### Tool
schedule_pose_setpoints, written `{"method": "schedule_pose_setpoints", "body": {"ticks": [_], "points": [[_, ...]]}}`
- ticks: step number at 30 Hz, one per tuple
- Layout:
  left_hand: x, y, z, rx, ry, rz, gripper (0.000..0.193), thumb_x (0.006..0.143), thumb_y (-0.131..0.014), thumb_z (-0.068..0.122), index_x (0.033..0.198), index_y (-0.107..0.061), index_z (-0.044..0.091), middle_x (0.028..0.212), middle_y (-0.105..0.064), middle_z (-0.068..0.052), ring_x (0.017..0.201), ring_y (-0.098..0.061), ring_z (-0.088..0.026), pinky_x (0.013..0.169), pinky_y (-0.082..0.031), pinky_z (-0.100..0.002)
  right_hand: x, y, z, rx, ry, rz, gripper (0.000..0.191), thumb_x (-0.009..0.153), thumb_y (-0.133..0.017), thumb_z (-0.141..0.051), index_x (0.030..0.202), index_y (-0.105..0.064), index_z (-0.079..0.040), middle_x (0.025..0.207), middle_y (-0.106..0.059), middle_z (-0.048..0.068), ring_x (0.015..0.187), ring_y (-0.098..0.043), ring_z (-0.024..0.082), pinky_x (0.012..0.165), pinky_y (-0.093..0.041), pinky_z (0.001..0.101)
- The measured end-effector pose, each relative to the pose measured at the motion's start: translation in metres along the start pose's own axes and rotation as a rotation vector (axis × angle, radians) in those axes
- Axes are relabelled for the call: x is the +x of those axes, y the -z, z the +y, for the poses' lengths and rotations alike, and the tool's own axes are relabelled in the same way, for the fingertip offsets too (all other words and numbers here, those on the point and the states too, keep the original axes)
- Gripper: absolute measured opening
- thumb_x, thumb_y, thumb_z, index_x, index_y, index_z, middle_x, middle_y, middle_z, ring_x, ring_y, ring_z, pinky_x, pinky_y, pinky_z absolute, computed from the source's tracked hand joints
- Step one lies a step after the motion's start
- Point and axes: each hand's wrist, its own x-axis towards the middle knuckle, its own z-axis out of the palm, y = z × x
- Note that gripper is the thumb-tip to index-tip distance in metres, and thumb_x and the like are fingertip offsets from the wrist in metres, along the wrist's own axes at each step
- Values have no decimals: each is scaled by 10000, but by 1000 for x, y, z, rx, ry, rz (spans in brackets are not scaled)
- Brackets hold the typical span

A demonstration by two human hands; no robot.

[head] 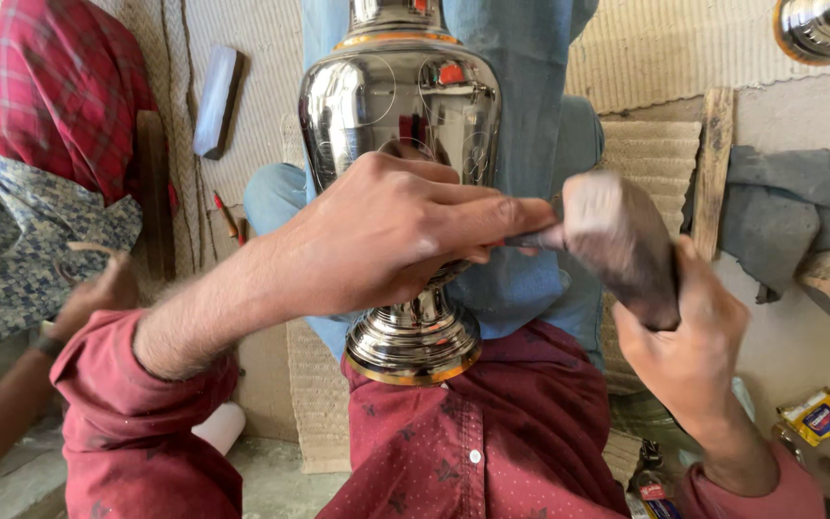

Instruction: The person sits on the floor with a silver-plated brass vase held between their legs. They hold a small punch against the vase surface and repeatedly strike it with a wooden mallet, chasing a decorative flower pattern into the metal and repositioning the punch around the design.

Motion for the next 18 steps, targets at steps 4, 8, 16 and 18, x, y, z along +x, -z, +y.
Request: {"method": "schedule_pose_setpoints", "body": {"ticks": [4,8,16,18], "points": [[-15,-14,16,-203,205,367,425,977,-707,-98,1341,-557,62,1348,-686,-99,1112,-782,-174,865,-640,-276,1,-9,12,113,-5,78,786,949,-767,-12,1602,-328,-9,949,-656,153,788,-704,232,736,-557,342],[-26,-46,24,-94,316,603,465,963,-779,-97,1355,-542,-16,1160,-752,-86,858,-776,-109,685,-627,-210,17,11,30,-76,254,127,779,978,-766,-4,1616,-328,-87,1008,-631,187,824,-670,276,748,-535,376],[-45,-72,29,-37,283,754,426,1003,-776,-102,1332,-515,-27,1171,-751,-93,757,-728,-63,662,-599,-199,54,69,-23,-70,193,-67,627,1007,-712,11,1533,-403,-135,1163,-602,166,976,-641,284,851,-535,400],[-46,-73,32,-14,306,734,365,994,-784,-99,1277,-569,-14,1092,-753,-87,746,-744,-78,650,-583,-211,66,76,-44,-19,164,-134,607,1011,-685,-5,1523,-405,-171,1204,-606,143,1025,-639,263,892,-544,384]]}}
